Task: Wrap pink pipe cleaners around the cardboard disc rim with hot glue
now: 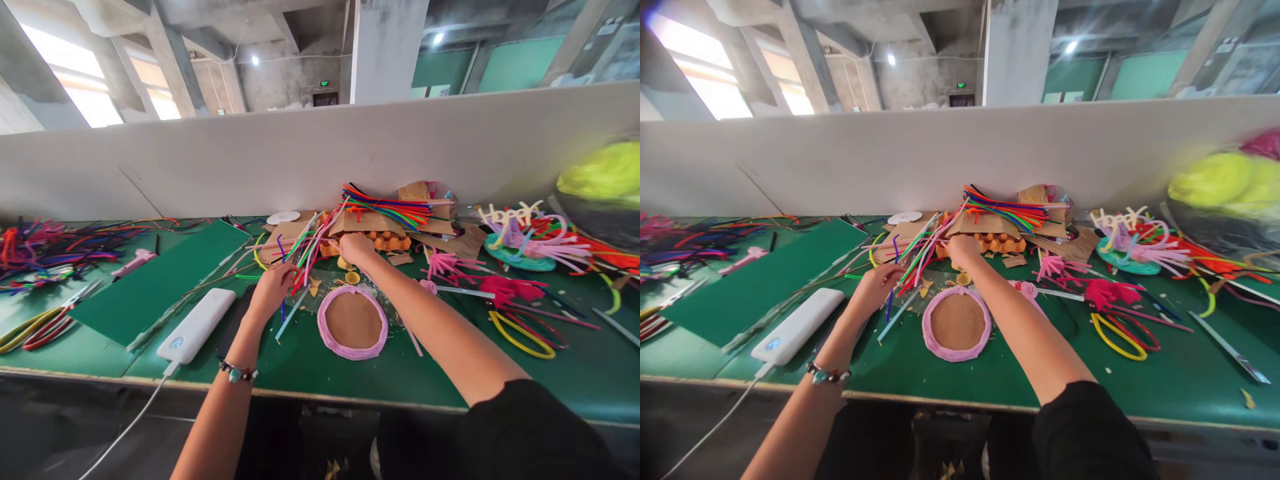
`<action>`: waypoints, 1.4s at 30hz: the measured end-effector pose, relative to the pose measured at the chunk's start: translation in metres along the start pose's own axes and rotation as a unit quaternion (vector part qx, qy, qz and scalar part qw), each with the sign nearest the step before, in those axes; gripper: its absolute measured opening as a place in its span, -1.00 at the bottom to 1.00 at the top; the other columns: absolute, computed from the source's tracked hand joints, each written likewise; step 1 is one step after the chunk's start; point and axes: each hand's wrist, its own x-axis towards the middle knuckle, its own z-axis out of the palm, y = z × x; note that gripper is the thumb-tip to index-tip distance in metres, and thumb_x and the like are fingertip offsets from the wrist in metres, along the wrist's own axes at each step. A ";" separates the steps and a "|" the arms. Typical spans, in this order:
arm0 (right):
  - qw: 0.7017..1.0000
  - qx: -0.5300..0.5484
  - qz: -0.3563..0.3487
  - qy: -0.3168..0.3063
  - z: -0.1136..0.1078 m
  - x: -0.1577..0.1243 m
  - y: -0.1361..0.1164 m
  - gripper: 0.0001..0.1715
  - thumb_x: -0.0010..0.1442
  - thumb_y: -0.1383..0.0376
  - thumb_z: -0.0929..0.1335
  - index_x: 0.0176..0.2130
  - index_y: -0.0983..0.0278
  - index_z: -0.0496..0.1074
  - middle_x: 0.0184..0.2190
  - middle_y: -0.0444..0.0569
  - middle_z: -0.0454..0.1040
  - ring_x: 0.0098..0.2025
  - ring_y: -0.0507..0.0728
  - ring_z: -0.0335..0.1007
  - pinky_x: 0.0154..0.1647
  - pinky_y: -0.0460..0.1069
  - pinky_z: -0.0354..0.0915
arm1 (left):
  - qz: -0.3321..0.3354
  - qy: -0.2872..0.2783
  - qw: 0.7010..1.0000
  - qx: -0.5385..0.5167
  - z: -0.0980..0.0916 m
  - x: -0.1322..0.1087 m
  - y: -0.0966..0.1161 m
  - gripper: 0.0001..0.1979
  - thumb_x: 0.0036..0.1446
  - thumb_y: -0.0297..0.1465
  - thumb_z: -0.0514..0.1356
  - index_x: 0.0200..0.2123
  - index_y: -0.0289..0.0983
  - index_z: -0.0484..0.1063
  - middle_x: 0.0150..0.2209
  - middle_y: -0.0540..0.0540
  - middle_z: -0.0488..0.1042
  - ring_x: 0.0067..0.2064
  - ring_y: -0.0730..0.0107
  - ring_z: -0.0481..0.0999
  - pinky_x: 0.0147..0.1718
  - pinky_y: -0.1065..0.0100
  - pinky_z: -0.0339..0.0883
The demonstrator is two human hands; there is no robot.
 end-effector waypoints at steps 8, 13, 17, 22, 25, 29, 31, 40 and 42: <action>0.985 0.080 -0.037 0.147 -0.054 -0.018 0.015 -0.73 0.24 0.32 0.13 -0.16 0.33 0.33 -0.33 -0.02 0.44 -0.35 0.02 0.35 -0.34 -0.07 0.22 | 0.003 -0.036 0.999 0.029 0.011 0.002 0.002 -0.67 0.03 -0.53 -0.08 -0.24 -0.32 0.43 -0.60 -0.01 0.42 -0.52 0.40 0.42 -0.46 0.44 0.27; 0.962 0.120 -0.068 0.237 -0.084 -0.041 0.020 -0.73 0.21 0.33 0.15 -0.18 0.33 0.36 -0.44 -0.06 0.41 -0.42 0.01 0.27 -0.42 -0.09 0.09 | 0.030 -0.052 0.996 0.060 0.014 0.009 -0.002 -0.68 -0.02 -0.58 -0.05 -0.23 -0.34 0.42 -0.42 -0.09 0.49 -0.38 0.39 0.46 -0.34 0.42 0.31; 0.929 0.204 -0.098 0.294 -0.091 -0.074 0.021 -0.78 0.15 0.28 0.21 -0.38 0.33 0.40 -0.57 -0.15 0.32 -0.49 -0.03 0.20 -0.45 -0.10 0.06 | 0.054 -0.076 0.992 0.090 0.016 0.015 -0.002 -0.73 0.04 -0.55 -0.03 -0.32 -0.31 0.45 -0.35 -0.11 0.50 -0.27 0.36 0.47 -0.23 0.39 0.30; 0.914 0.304 -0.106 0.246 -0.068 -0.115 0.032 -0.83 0.04 0.23 0.29 -0.50 0.28 0.34 -0.68 -0.23 0.16 -0.63 -0.08 0.03 -0.61 -0.12 -0.02 | 0.044 -0.107 0.983 0.144 0.021 0.020 0.001 -0.70 0.12 -0.50 -0.06 -0.18 -0.30 0.42 -0.29 -0.15 0.51 -0.25 0.31 0.49 -0.29 0.37 0.34; 0.909 0.362 -0.084 0.190 -0.049 -0.130 0.043 -0.76 0.05 0.15 0.27 -0.43 0.27 0.37 -0.70 -0.24 0.11 -0.67 -0.07 -0.02 -0.67 -0.12 -0.06 | 0.059 -0.143 0.971 0.185 0.024 0.022 0.005 -0.63 0.09 -0.58 -0.05 -0.07 -0.27 0.37 -0.16 -0.18 0.47 -0.16 0.29 0.48 -0.26 0.37 0.34; 0.904 0.399 -0.046 0.147 -0.035 -0.145 0.051 -0.74 0.04 0.12 0.27 -0.46 0.27 0.36 -0.71 -0.25 0.08 -0.68 -0.06 -0.04 -0.67 -0.11 -0.05 | 0.076 -0.183 0.948 0.248 0.027 0.028 0.009 -0.64 0.05 -0.62 -0.01 -0.12 -0.29 0.42 -0.18 -0.23 0.44 -0.22 0.20 0.50 -0.30 0.30 0.36; 0.904 0.400 -0.039 0.148 -0.033 -0.152 0.053 -0.74 0.03 0.12 0.28 -0.50 0.27 0.35 -0.69 -0.22 0.12 -0.65 -0.06 -0.02 -0.65 -0.11 -0.02 | 0.089 -0.195 0.938 0.272 0.028 0.032 0.009 -0.70 0.04 -0.61 0.01 -0.22 -0.33 0.46 -0.22 -0.23 0.45 -0.24 0.19 0.50 -0.31 0.29 0.36; 0.952 0.268 -0.127 0.083 -0.016 -0.155 0.029 -0.74 0.12 0.26 0.21 -0.56 0.26 0.30 -0.66 -0.21 0.25 -0.59 -0.05 0.13 -0.57 -0.14 -0.01 | 0.154 -0.164 0.925 0.306 0.020 0.041 0.002 -0.78 0.07 -0.56 0.04 -0.40 -0.32 0.49 -0.21 -0.24 0.42 -0.13 0.18 0.43 -0.30 0.30 0.35; 0.968 0.208 -0.112 0.086 -0.012 -0.150 0.021 -0.73 0.13 0.30 0.20 -0.55 0.26 0.32 -0.63 -0.18 0.33 -0.56 -0.02 0.19 -0.54 -0.12 0.00 | 0.172 -0.145 0.928 0.296 0.016 0.044 0.003 -0.77 0.10 -0.52 0.04 -0.38 -0.28 0.50 -0.15 -0.20 0.42 -0.09 0.22 0.41 -0.26 0.32 0.34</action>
